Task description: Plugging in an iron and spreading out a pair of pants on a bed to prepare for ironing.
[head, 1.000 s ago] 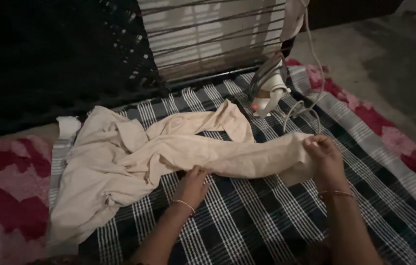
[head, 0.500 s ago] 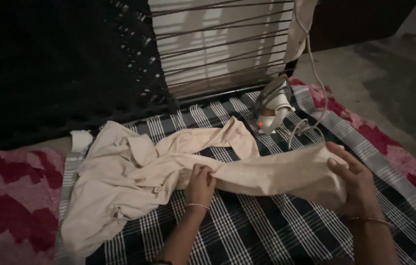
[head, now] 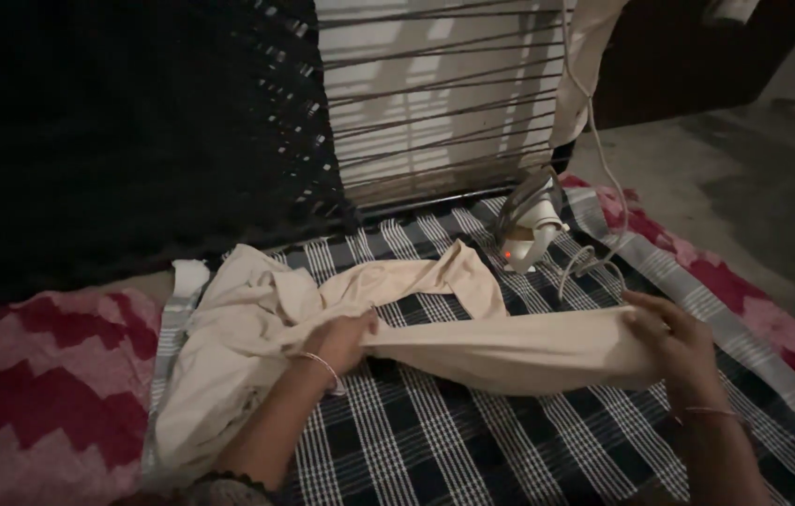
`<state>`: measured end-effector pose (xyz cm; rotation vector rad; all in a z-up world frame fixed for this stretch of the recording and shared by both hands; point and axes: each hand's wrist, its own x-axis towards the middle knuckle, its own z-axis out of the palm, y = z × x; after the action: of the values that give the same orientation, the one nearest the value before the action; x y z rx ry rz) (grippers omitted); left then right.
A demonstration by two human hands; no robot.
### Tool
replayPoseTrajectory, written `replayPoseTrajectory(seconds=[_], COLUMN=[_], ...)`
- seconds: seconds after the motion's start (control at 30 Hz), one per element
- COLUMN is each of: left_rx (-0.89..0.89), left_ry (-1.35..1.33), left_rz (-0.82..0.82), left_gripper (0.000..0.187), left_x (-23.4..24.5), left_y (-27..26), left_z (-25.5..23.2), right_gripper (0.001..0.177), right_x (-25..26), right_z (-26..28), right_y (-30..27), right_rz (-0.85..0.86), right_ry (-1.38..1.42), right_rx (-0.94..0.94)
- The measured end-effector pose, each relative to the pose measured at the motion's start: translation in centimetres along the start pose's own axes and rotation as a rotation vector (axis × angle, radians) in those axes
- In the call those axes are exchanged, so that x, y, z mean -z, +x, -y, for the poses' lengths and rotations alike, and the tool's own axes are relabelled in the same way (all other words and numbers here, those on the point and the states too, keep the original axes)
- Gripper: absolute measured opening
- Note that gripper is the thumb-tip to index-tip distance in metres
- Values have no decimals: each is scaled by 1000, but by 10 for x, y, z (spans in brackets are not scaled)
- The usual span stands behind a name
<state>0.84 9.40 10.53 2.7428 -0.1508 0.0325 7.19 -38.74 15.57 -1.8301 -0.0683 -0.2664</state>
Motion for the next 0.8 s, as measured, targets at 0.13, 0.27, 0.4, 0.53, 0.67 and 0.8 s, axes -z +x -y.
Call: replayPoseTrajectory(seconds=[0.13,0.27,0.4,0.53,0.67,0.8], left_rx=[112,229,418,514,564,711], left_ry=[92,167,227,65,-66,-488], left_rz=[-153,-244,-117,-286,-313,-277], left_gripper=[28,27,34,30,35,38], left_x=[63,75,89,97,117,124], left_y=[-26,-27,-39,-41,-34,-23], left_z=[-19,9,0,11,13,-3], right_gripper=[36,37,34,35,35,25], right_x=[4,-2,1,8,7,-4], right_z=[37,74,114,85,54,46], right_y=[-9,-21,-41,-26,-13,-15], right_rz=[32,142,198,346,357,243], right_ry=[-263,-155,-28,46,-210,-232], right_rx=[34,-14,-230,-87,101,62])
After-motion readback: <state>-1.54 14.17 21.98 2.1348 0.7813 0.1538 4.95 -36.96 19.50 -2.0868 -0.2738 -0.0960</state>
